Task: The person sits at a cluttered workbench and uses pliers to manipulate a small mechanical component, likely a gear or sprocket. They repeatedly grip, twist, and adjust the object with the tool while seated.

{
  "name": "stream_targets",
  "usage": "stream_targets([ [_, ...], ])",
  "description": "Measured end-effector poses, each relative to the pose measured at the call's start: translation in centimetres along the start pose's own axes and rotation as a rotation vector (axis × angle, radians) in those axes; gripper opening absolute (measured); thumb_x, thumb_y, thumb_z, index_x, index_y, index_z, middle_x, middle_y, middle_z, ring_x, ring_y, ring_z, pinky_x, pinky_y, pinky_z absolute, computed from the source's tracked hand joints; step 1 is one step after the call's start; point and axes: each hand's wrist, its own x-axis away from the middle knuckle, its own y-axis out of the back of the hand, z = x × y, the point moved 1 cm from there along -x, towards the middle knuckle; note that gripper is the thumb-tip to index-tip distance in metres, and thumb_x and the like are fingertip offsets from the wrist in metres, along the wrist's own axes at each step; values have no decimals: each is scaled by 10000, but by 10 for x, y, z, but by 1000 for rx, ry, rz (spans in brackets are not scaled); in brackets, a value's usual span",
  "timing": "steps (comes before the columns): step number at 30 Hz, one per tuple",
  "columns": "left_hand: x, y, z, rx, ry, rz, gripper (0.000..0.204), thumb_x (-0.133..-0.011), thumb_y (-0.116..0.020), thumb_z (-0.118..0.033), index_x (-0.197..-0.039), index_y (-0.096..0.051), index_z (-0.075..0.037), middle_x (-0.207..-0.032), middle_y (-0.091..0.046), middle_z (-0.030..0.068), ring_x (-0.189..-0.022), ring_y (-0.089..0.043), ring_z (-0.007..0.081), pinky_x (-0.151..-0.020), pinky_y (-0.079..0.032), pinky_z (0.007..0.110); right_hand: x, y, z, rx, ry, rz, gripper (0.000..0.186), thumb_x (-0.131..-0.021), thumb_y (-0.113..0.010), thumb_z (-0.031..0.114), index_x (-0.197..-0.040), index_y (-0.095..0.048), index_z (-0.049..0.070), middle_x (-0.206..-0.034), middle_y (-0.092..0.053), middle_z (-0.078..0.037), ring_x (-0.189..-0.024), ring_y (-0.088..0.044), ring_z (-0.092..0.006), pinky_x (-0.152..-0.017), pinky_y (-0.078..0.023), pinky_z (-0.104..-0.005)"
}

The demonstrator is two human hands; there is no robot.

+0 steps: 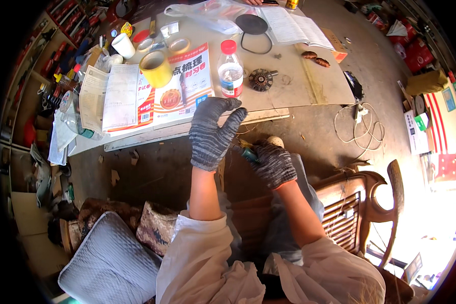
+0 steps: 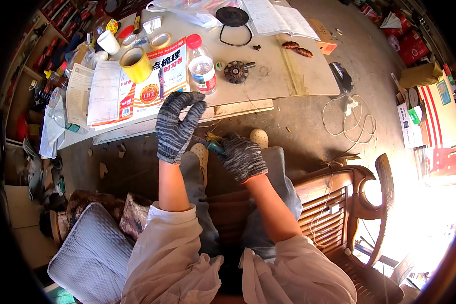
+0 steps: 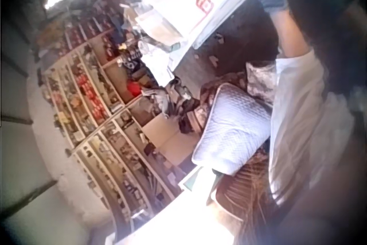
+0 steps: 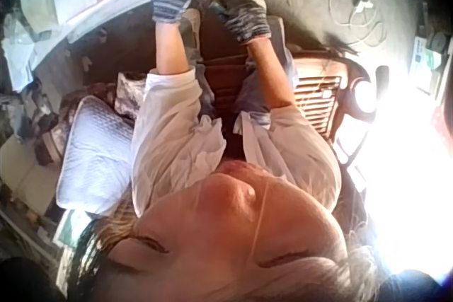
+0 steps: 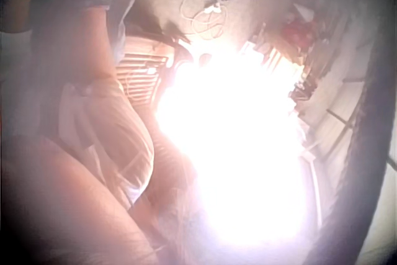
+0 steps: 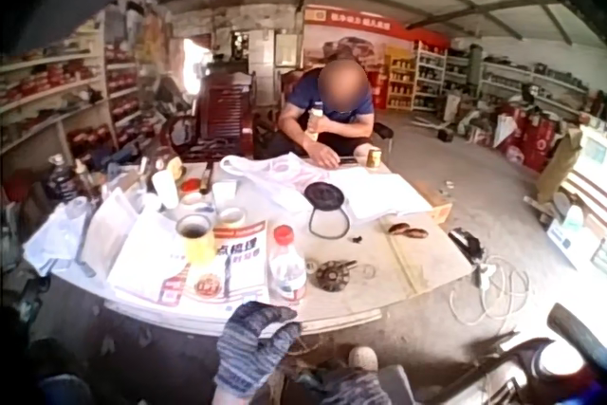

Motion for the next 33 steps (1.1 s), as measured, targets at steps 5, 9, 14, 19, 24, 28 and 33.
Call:
stream_targets([
  [5,-1,2,3,-162,-56,147,153,-764,-722,-102,-895,-699,-28,-812,-648,107,-783,-613,237,-730,-480,334,1,-2,1,21,-1,-9,366,-910,-499,416,-923,-672,93,-867,-622,-121,-782,-626,-299,-675,-483,-427],
  [9,4,2,11,74,123,113,153,-787,-712,-152,-891,-683,-43,-834,-652,95,-805,-616,233,-746,-478,351,1,-3,-4,-2,41,12,338,-878,-553,381,-977,-662,77,-939,-631,-130,-832,-626,-305,-704,-491,-418],
  [14,4,10,11,516,354,-6,154,-823,-696,-138,-911,-668,-14,-826,-645,43,-772,-604,128,-702,-465,286,0,-9,-4,-470,-41,132,300,-827,-647,277,-1011,-641,41,-1020,-645,-116,-884,-630,-291,-786,-500,-376],
  [19,6,10,23,622,371,-87,146,-838,-678,-123,-939,-670,-19,-847,-643,27,-786,-596,109,-703,-453,259,7,-6,6,-1198,-306,340,219,-861,-629,152,-1050,-618,41,-985,-649,-74,-922,-624,-235,-833,-488,-353],
  [24,8,5,23,745,411,-176,197,-836,-679,-138,-979,-675,-3,-870,-674,46,-768,-593,108,-726,-463,256,5,-3,-5,-366,568,78,283,-870,-650,131,-1130,-577,46,-1004,-641,-80,-929,-616,-173,-824,-490,-308],
  [28,8,2,24,609,312,-176,207,-842,-668,-141,-995,-672,-2,-892,-679,48,-774,-593,101,-726,-461,245,12,-12,-13,-1207,76,472,342,-864,-662,121,-1176,-540,49,-1095,-608,-74,-974,-584,-126,-821,-488,-285],
  [33,9,2,19,412,242,-190,230,-855,-651,-137,-1032,-657,9,-963,-688,68,-827,-605,100,-758,-473,242,9,9,20,-1546,-286,283,320,-855,-647,63,-1148,-522,53,-1028,-596,-38,-911,-568,-120,-789,-489,-276],
])
